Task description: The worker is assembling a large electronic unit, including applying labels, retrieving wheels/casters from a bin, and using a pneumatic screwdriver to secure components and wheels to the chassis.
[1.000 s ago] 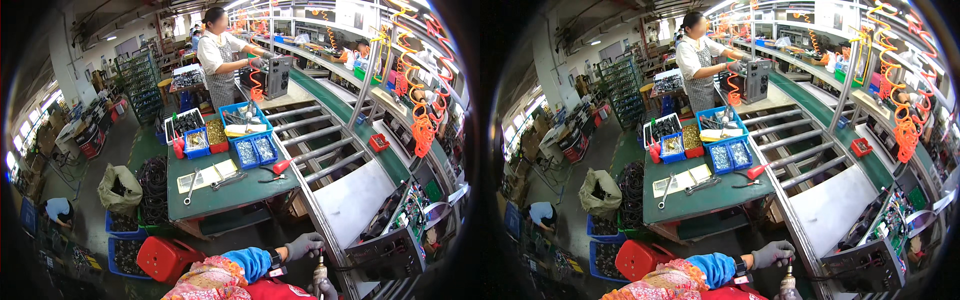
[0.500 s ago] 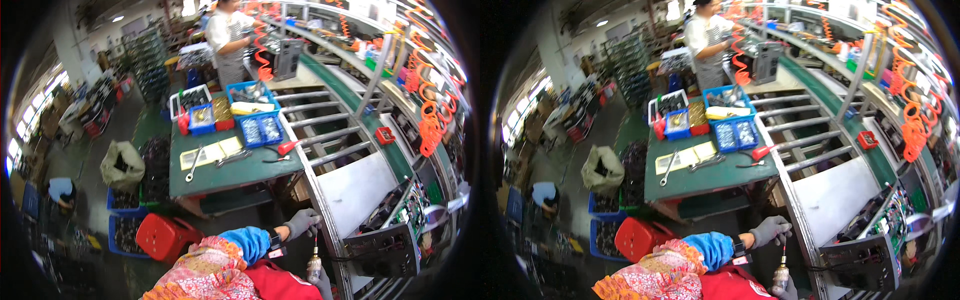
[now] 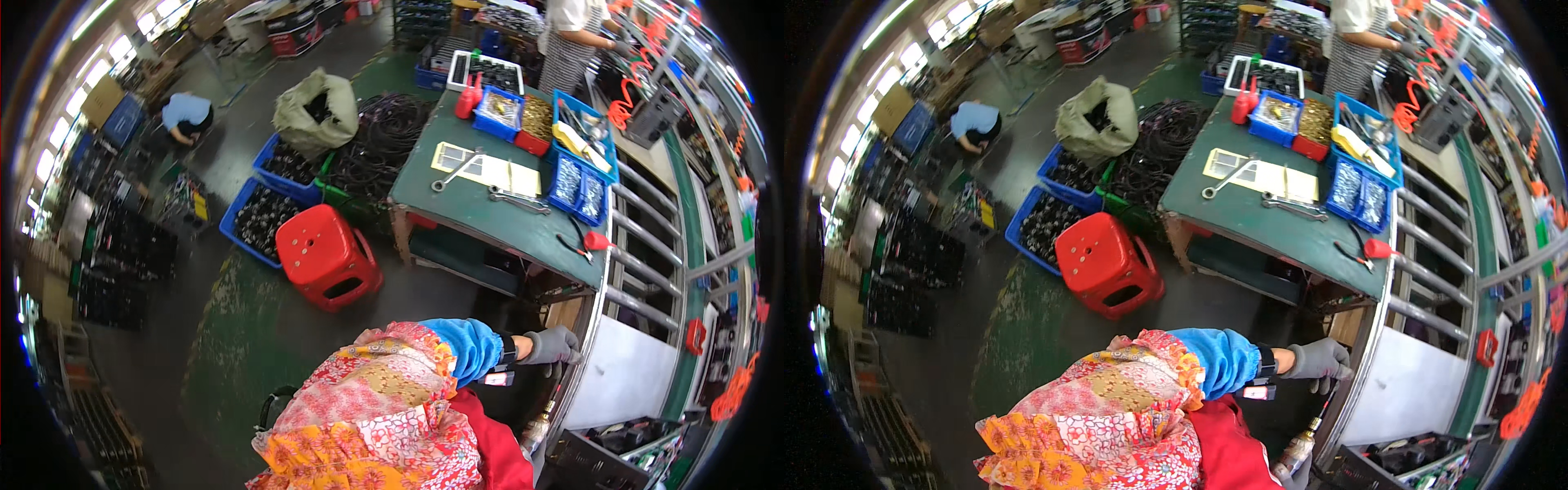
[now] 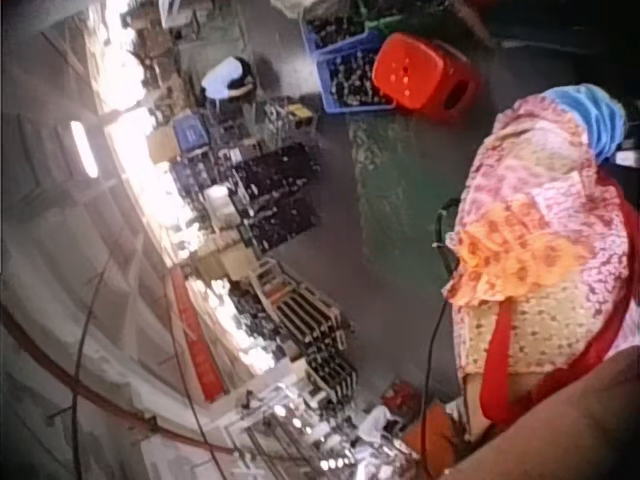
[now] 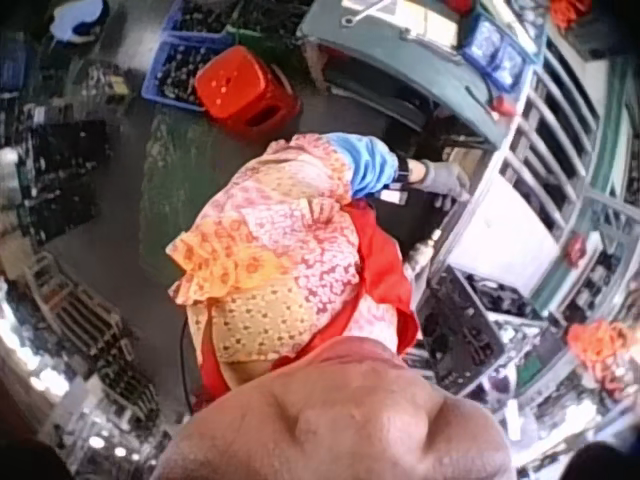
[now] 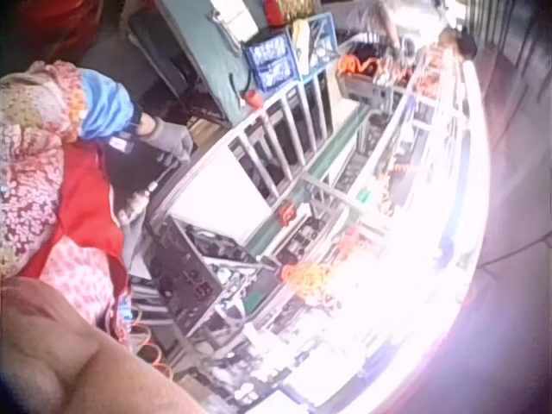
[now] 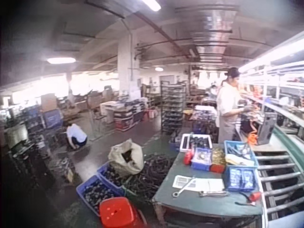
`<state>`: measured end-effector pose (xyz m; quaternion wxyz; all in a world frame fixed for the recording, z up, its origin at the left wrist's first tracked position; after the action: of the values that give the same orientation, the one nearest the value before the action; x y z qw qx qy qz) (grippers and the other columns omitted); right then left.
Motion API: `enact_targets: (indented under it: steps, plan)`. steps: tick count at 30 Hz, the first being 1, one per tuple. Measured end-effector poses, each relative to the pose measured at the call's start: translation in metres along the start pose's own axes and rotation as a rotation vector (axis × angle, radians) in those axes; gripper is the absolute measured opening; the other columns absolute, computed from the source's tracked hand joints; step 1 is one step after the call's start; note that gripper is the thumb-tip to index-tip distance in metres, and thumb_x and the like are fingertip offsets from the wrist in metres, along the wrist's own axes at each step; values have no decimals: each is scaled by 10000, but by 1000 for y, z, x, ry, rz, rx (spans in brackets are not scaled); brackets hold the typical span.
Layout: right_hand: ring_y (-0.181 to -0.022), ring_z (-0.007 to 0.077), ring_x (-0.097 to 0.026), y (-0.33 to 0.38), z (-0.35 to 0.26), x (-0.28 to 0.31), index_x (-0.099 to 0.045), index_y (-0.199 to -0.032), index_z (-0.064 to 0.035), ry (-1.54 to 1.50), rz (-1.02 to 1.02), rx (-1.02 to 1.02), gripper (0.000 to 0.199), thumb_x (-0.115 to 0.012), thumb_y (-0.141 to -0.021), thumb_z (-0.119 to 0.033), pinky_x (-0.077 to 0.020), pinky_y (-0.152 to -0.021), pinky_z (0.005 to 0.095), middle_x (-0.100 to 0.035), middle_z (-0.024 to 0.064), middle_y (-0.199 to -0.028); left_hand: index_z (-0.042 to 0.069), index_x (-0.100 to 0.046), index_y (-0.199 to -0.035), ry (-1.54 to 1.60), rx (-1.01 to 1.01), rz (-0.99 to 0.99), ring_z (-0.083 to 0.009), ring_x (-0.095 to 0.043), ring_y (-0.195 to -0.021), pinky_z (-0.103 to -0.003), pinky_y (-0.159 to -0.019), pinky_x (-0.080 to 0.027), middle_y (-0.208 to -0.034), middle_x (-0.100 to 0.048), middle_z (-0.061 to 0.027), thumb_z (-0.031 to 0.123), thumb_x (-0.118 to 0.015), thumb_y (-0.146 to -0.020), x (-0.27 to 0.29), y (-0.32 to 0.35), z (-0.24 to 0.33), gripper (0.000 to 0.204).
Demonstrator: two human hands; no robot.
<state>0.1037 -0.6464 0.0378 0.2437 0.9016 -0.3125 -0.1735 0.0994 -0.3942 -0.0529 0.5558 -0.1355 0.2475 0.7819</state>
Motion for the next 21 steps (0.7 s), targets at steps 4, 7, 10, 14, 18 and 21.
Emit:
enact_targets:
  steps: [4,7,10,14,18,21]
  plan:
    - [-852,134,-559,-5,-7,1,-471,-1307,-67,31,-20,-22,543,-661,-831,-247,-478,-734,270,-555,39,-1018,-3,-627,-892,-91,-22,-124,-179,-643,-509,-292,-399,-494,-695,-647,-95,180,-656,-905,20,9,12,186]
    - [-840,134,-561,-5,-11,3,-472,-1303,-68,46,-35,-38,539,-662,-831,-250,-482,-721,268,-556,38,-1010,-9,-631,-904,-61,-42,-98,-190,-646,-515,-295,-406,-499,-697,-643,-95,179,-667,-895,23,10,15,192]
    - [-827,133,-563,-5,-17,6,-473,-1299,-70,54,-56,-39,536,-662,-832,-252,-485,-707,267,-557,38,-1002,-29,-624,-919,-84,-168,-33,-193,-651,-568,-302,-467,-532,-780,-650,-110,194,-606,-909,7,2,10,223]
    - [-810,133,-567,-4,-28,7,-474,-1293,-71,49,-74,-36,531,-663,-832,-255,-489,-690,265,-558,37,-992,-20,-635,-1024,-124,-136,43,-147,-625,-655,-289,-563,-520,-757,-608,-61,266,-588,-912,-20,-15,0,311]
    - [-793,132,-570,4,-25,0,-476,-1288,-73,-41,-31,20,526,-664,-832,-258,-493,-672,264,-559,36,-982,35,-622,-1157,-8,-188,-54,-124,-585,-682,-277,-568,-506,-824,-600,-34,401,-527,-958,-27,-29,0,427]
    - [-780,132,-572,13,-22,-3,-477,-1284,-74,-157,-33,39,523,-665,-833,-260,-496,-659,262,-559,36,-974,67,-483,-1358,241,-12,-132,-131,-582,-836,-280,-717,-512,-1129,-586,-67,444,-503,-978,-33,-36,5,536]
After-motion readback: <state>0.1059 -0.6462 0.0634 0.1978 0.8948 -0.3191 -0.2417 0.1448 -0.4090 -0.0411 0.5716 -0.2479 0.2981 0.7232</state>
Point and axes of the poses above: each hand's wrist, its own y-axis away from the middle knuckle, its own x-axis out of the back of the hand, z = x × y, the point moved 1 cm from there along -y, towards the middle knuckle
